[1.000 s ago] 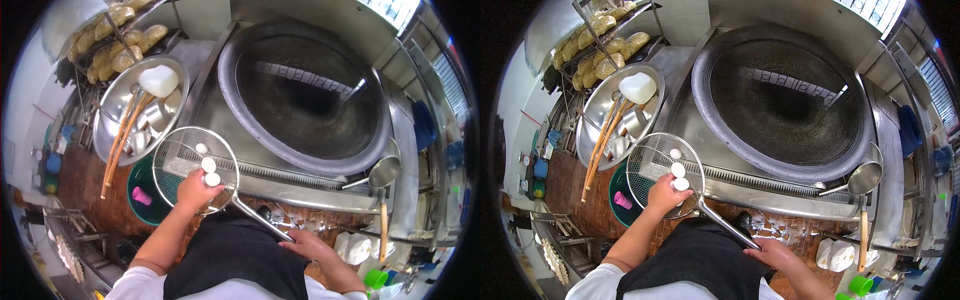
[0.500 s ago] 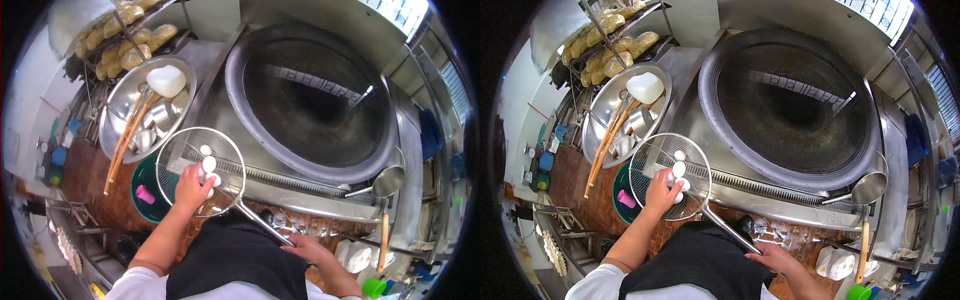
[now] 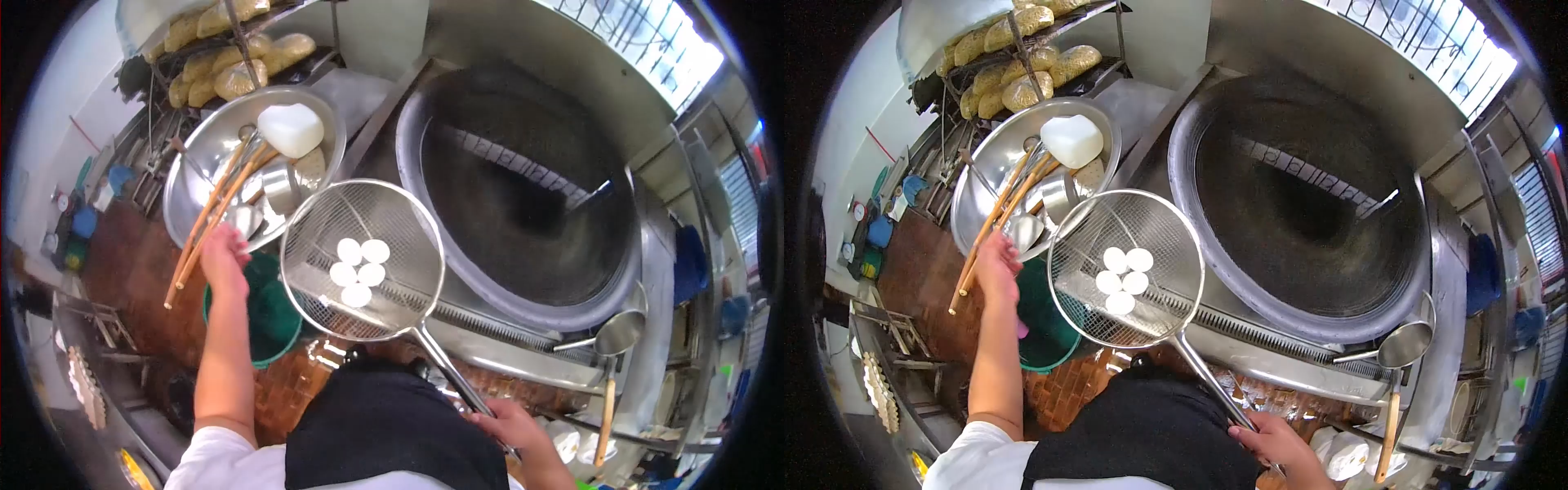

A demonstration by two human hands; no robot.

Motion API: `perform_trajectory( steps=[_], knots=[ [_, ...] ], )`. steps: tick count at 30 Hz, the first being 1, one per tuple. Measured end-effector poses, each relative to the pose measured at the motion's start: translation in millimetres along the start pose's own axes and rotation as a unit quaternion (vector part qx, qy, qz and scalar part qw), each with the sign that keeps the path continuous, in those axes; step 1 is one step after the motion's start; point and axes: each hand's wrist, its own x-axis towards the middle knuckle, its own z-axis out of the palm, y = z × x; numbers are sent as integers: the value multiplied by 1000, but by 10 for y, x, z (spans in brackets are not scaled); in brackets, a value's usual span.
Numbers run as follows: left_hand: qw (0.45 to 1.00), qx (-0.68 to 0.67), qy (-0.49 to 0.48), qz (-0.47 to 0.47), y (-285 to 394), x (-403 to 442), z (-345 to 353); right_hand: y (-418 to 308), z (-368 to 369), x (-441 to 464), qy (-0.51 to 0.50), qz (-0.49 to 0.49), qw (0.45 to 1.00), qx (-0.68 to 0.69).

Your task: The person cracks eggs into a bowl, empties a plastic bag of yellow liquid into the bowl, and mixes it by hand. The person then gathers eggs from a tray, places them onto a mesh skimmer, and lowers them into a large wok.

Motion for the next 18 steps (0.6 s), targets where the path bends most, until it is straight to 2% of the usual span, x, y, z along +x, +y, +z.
perform_trajectory(
  steps=[1,2,3,4,5,7,9,10,13,15,18],
  knots=[
    [999,34,-15,-37,-276,15,16,-59,2,-49,12,11,999,42],
    [983,154,-67,-79,-390,-119,162,-92,6,-93,24,23,996,83],
    [955,222,-179,-84,-749,-42,161,-141,7,-133,34,35,991,123],
    [897,349,-251,108,-1122,-55,226,-220,-14,-169,39,41,990,126],
    [809,461,-277,236,-1258,-199,359,-259,-29,-192,54,39,990,125],
    [705,486,-376,353,-1642,-141,604,-272,-28,-257,85,33,988,127],
    [675,576,-366,280,-2189,23,823,-309,-34,-331,97,14,986,133],
    [670,598,-376,229,-2209,51,954,-322,-35,-373,109,18,984,143],
    [698,598,-393,34,-1563,-106,1199,-219,-72,-482,114,8,980,165],
    [568,673,-460,114,-1772,74,1175,-232,-5,-521,113,-7,978,176],
    [610,641,-434,170,-1599,7,1111,-264,81,-513,125,26,978,165]
  ],
)
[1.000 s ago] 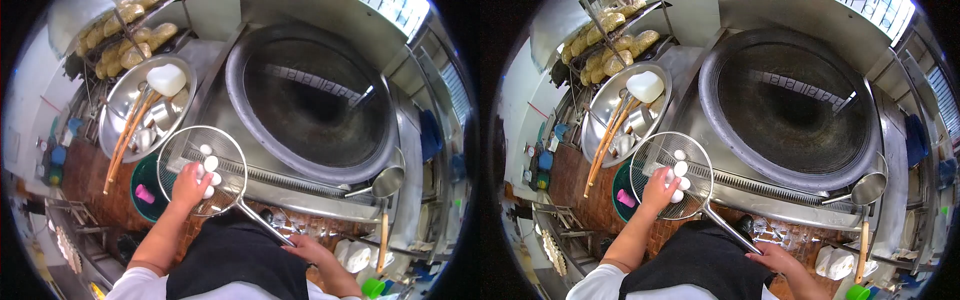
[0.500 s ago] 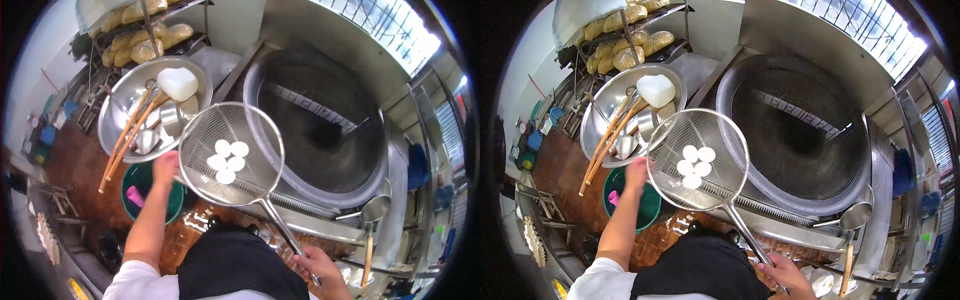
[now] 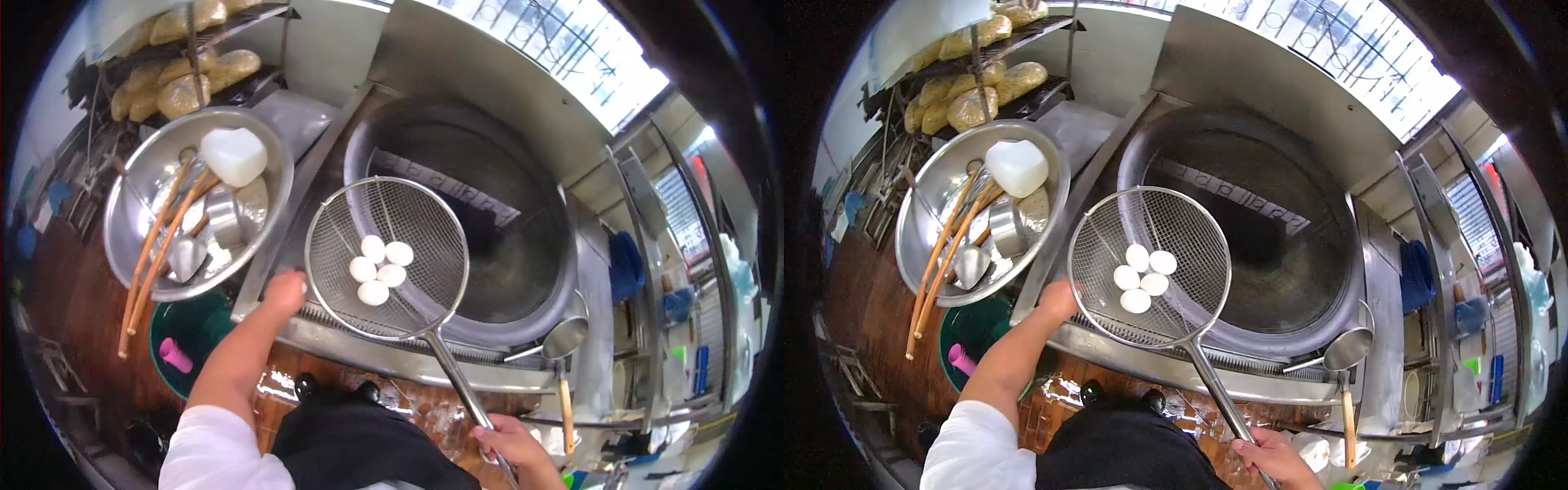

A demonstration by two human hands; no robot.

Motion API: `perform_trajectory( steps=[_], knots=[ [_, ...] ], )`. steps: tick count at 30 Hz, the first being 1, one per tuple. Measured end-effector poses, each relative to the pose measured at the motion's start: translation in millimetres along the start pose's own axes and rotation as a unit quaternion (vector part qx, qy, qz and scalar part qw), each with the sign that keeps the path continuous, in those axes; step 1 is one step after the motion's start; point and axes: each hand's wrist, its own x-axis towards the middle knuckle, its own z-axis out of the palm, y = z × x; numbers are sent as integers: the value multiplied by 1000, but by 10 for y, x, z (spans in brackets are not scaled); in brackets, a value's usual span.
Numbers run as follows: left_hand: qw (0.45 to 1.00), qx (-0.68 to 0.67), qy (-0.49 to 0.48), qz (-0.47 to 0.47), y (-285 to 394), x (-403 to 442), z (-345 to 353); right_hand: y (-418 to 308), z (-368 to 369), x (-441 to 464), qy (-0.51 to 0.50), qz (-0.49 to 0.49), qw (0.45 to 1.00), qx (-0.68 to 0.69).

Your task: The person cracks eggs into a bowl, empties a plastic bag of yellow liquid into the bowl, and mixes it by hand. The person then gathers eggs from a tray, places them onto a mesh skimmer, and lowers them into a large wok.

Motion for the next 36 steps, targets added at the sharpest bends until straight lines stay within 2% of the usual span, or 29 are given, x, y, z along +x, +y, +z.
perform_trajectory(
  steps=[4,6,7,9,10,11,15,17,18,25,26,29,30,33,35,36],
  knots=[
    [963,-120,232,70,4,-747,-362,-12,40,60,25,26,999,-7],
    [906,-345,246,23,164,-1031,-673,-34,61,93,22,40,999,6],
    [857,-451,251,-8,279,-1179,-801,5,57,119,18,32,999,10],
    [870,-413,261,75,633,-1260,-1145,67,32,199,7,12,1000,8],
    [827,-490,236,140,826,-1184,-1164,68,45,226,9,26,999,15],
    [880,-362,242,192,963,-1108,-1183,56,63,249,4,27,999,20],
    [919,-130,186,323,1656,-849,-1114,141,86,289,-29,25,998,42],
    [919,-49,134,366,1872,-716,-1013,96,112,248,-27,25,999,40],
    [921,16,139,363,1953,-674,-976,108,100,234,-34,21,999,35],
    [875,125,176,434,2160,-413,-882,200,-8,161,-29,-6,1000,-1],
    [873,128,165,440,2190,-388,-889,218,-19,162,-24,-7,1000,-2],
    [864,85,219,445,2336,-362,-938,153,-55,125,-9,-3,1000,3],
    [872,36,199,445,2357,-373,-1002,162,-82,134,-5,-9,1000,8],
    [864,-162,250,406,2339,-519,-1281,154,-167,148,16,-17,999,23],
    [878,-202,273,338,2134,-702,-1384,-7,-213,144,24,-1,999,23],
    [874,-293,245,301,2011,-756,-1355,-38,-238,171,32,-7,999,24]
  ],
)
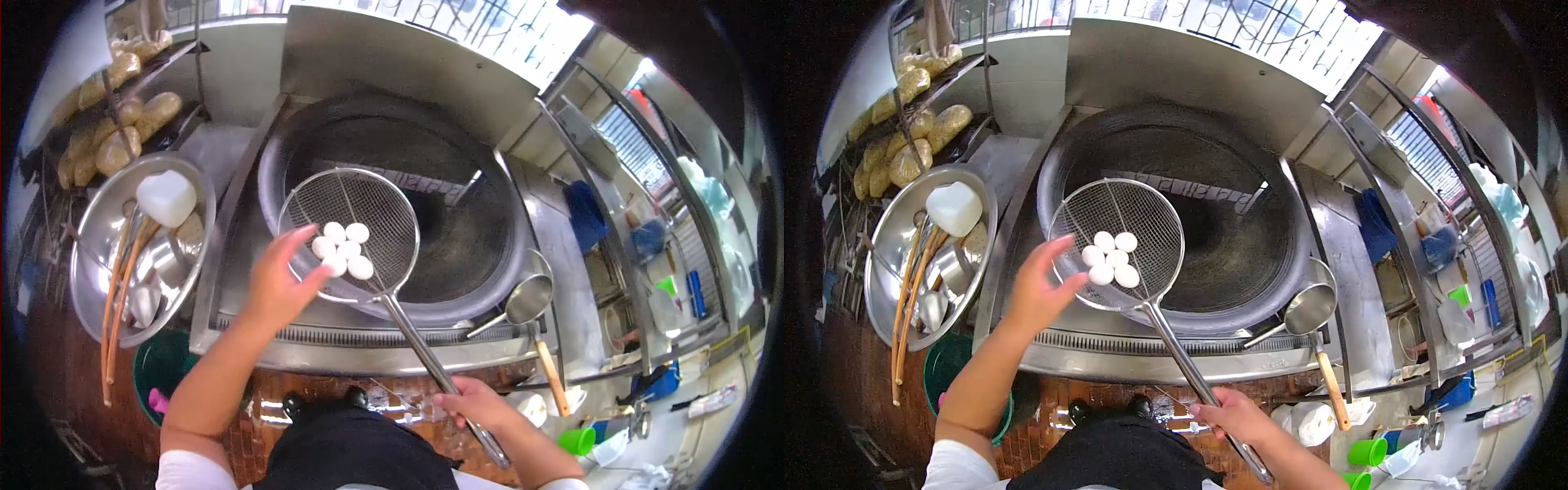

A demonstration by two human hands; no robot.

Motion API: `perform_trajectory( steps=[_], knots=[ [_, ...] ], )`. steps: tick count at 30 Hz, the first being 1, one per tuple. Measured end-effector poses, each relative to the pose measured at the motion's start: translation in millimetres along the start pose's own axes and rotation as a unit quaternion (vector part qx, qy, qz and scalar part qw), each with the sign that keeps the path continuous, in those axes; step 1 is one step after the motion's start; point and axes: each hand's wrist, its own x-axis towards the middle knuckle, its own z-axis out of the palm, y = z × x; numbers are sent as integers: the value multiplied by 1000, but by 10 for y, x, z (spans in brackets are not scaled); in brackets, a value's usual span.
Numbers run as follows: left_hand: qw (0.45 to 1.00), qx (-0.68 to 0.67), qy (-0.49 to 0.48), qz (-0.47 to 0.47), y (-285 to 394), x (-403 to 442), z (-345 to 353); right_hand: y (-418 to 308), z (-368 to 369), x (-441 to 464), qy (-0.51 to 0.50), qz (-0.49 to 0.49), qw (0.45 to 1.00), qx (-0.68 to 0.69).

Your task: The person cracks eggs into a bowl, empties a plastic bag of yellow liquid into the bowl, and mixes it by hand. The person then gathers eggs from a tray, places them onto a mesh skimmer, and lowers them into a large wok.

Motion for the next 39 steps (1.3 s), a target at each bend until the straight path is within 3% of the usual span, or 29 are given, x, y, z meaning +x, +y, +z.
perform_trajectory(
  steps=[3,5,6,7,8,9,10,11,12,15,16,19,20,26,30,34,39],
  knots=[
    [949,-239,-25,-205,-349,-552,-8,-38,-60,248,29,-24,999,5],
    [882,-321,-181,-292,-316,-1035,179,-68,-84,470,59,-44,997,13],
    [828,-307,-321,-341,-14,-1089,164,-52,-97,595,66,-53,996,39],
    [768,-337,-426,-338,-4,-1283,354,-128,-80,646,79,-53,995,37],
    [747,-309,-495,-319,53,-1454,579,-238,-57,697,91,-53,994,35],
    [714,-356,-515,-314,158,-1565,771,-310,-22,750,104,-54,993,34],
    [730,-364,-534,-224,160,-1654,992,-234,-41,972,94,-69,990,80],
    [715,-358,-536,-270,287,-1693,1135,-257,-46,1109,102,-59,990,75],
    [659,-402,-573,-274,311,-1646,1292,-304,-47,1217,112,-49,990,70],
    [567,-474,-481,-472,659,-1381,1303,-318,24,1582,123,-76,978,151],
    [540,-541,-438,-473,640,-1384,1403,-346,53,1654,125,-78,974,169],
    [503,-571,-378,-528,598,-1323,1572,-395,112,1794,131,-88,970,186],
    [529,-540,-333,-563,695,-1265,1525,-382,106,1886,128,-83,969,195],
    [679,-454,-242,-524,607,-1354,1720,-360,130,2194,110,-65,965,231],
    [687,-454,-232,-517,521,-1265,1699,-406,165,2159,98,-64,952,282],
    [669,-456,-228,-541,477,-1127,1652,-386,78,1859,116,-131,969,173],
    [671,-451,-233,-540,374,-1101,1657,7,-114,1517,135,-136,965,180]
  ],
)
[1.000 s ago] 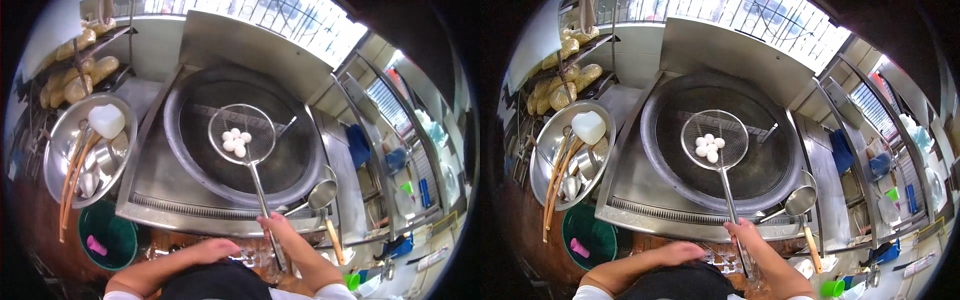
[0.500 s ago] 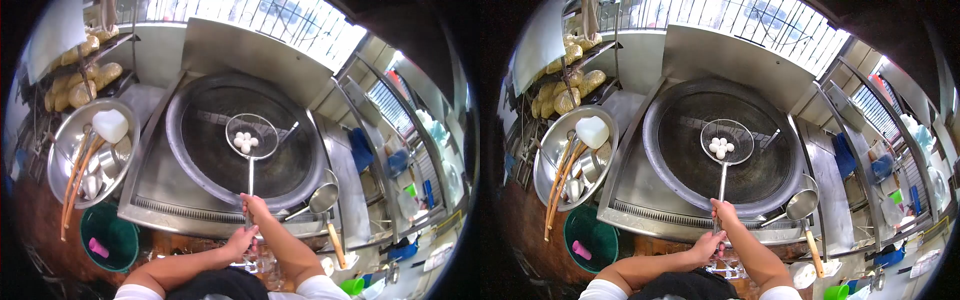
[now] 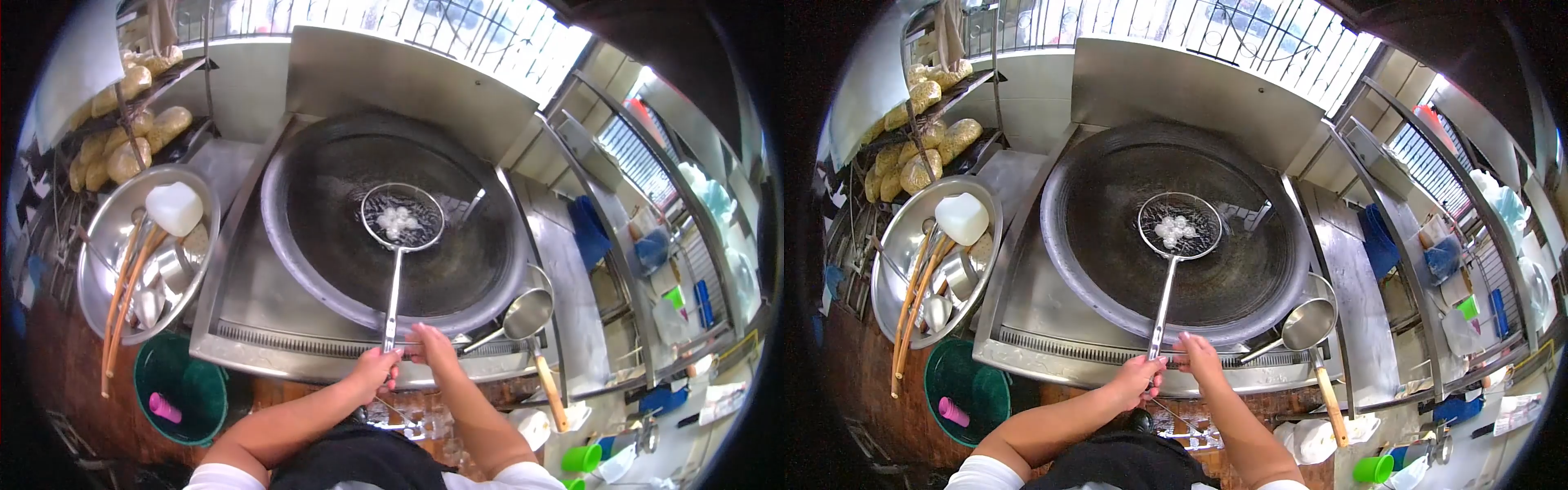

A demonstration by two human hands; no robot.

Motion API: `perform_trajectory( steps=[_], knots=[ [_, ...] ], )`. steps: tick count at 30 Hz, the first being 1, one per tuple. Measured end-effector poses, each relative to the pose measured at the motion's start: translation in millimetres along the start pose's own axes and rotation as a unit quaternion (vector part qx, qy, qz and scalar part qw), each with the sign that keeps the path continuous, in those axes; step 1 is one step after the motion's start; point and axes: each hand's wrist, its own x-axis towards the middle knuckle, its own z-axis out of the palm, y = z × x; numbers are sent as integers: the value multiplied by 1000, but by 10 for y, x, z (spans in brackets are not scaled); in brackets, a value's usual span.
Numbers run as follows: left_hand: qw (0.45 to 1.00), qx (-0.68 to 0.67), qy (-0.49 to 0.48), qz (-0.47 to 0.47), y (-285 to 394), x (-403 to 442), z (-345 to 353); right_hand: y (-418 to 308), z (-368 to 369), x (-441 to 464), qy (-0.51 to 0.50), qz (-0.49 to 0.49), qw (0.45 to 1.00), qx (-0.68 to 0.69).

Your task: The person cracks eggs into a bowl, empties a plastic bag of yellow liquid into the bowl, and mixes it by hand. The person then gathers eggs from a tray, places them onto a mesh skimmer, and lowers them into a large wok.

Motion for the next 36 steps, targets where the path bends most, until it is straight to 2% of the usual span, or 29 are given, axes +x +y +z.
perform_trajectory(
  steps=[13,27,30,36],
  knots=[
    [999,9,29,-21,-61,283,-62,638,-468,-491,-44,38,998,-1],
    [998,25,45,-44,30,601,-22,751,-716,-422,-62,28,996,50],
    [993,47,87,-70,92,578,92,759,-790,-354,-62,24,996,58],
    [993,67,72,-70,31,746,95,761,-929,-255,-78,18,995,66]
  ],
)
